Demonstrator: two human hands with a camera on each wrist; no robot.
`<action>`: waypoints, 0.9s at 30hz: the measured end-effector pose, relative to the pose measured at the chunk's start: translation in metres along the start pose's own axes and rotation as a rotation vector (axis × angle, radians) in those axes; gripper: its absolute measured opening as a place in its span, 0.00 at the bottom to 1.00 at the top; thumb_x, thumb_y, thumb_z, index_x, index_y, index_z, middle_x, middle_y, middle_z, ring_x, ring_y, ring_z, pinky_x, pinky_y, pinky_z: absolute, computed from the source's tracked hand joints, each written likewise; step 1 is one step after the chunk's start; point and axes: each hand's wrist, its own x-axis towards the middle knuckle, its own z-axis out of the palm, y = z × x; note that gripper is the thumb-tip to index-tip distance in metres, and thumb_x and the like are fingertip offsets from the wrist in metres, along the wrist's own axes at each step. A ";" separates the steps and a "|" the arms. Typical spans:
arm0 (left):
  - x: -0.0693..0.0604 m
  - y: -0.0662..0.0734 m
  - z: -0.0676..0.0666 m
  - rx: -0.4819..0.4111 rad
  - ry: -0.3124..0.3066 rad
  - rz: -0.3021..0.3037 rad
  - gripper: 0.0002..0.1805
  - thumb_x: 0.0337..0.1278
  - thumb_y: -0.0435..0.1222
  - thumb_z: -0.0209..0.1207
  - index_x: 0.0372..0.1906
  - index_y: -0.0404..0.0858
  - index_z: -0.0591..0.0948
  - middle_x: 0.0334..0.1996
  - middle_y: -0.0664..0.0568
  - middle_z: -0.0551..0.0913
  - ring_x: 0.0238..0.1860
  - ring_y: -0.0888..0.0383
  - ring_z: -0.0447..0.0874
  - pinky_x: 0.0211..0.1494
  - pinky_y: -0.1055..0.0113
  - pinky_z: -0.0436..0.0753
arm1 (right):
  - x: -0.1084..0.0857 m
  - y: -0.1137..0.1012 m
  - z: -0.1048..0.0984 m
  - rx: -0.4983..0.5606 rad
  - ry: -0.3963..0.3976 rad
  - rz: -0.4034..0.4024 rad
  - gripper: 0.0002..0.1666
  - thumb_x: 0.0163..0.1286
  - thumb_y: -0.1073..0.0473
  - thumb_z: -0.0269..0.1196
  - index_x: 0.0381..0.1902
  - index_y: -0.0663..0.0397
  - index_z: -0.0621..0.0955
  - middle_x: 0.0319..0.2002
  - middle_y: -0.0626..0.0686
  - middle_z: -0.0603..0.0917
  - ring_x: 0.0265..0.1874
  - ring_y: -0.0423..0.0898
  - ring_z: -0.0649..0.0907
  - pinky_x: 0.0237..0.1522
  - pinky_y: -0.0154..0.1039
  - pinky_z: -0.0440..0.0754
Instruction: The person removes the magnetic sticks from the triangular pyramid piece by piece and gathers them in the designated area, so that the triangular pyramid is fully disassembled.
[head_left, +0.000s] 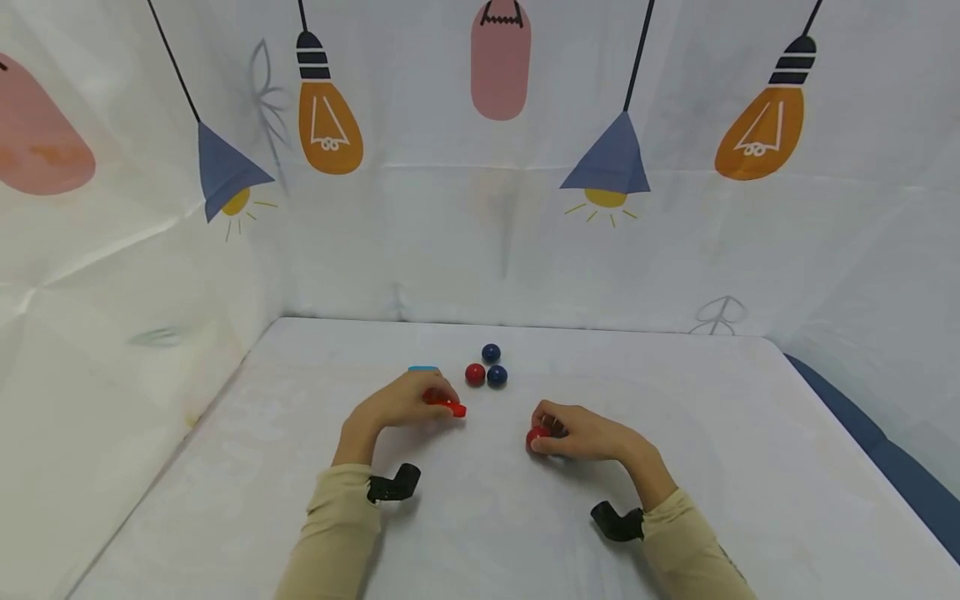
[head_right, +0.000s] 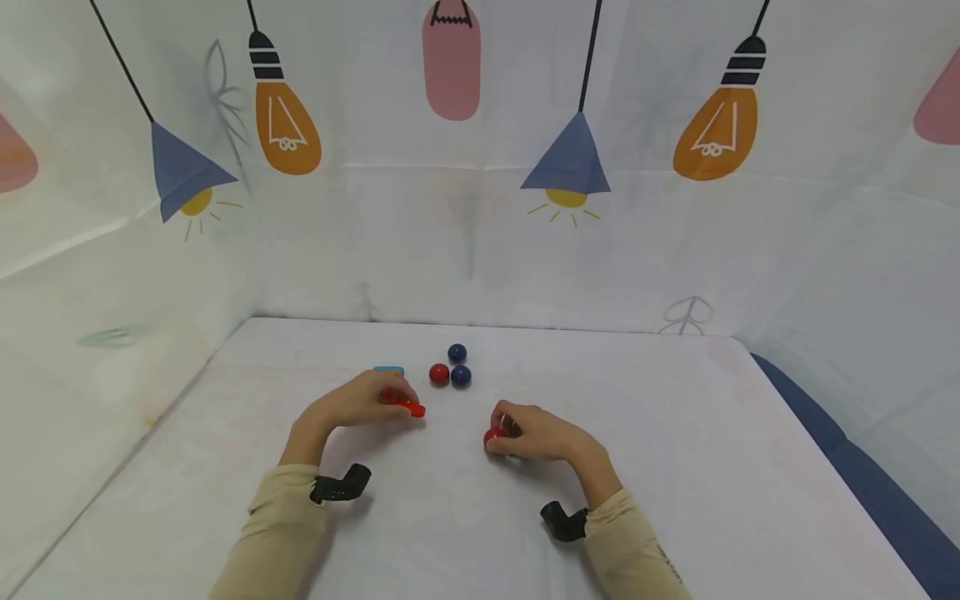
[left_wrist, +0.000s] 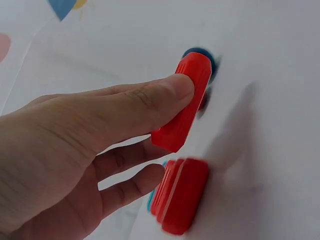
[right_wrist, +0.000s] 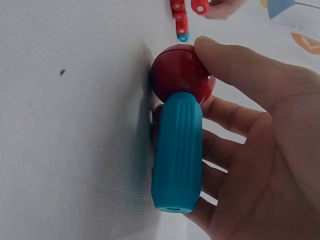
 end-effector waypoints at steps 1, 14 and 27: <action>-0.002 -0.003 -0.003 -0.014 0.008 -0.014 0.07 0.53 0.39 0.65 0.38 0.50 0.84 0.34 0.61 0.79 0.40 0.62 0.75 0.47 0.65 0.76 | 0.000 0.000 0.000 0.000 0.002 0.000 0.17 0.65 0.45 0.61 0.45 0.45 0.72 0.35 0.46 0.78 0.35 0.42 0.76 0.35 0.35 0.75; -0.019 -0.029 -0.014 -0.064 0.023 -0.146 0.07 0.49 0.37 0.68 0.34 0.46 0.82 0.32 0.54 0.79 0.37 0.57 0.74 0.39 0.66 0.74 | -0.003 -0.002 -0.003 0.000 -0.016 0.012 0.18 0.65 0.45 0.61 0.45 0.48 0.72 0.36 0.48 0.78 0.36 0.45 0.75 0.36 0.39 0.74; -0.016 -0.031 -0.011 -0.070 0.026 -0.165 0.08 0.49 0.37 0.68 0.34 0.44 0.81 0.27 0.52 0.73 0.34 0.56 0.70 0.35 0.65 0.70 | -0.014 0.008 -0.014 -0.092 -0.067 -0.029 0.11 0.62 0.53 0.63 0.41 0.46 0.76 0.31 0.45 0.77 0.33 0.41 0.75 0.35 0.36 0.73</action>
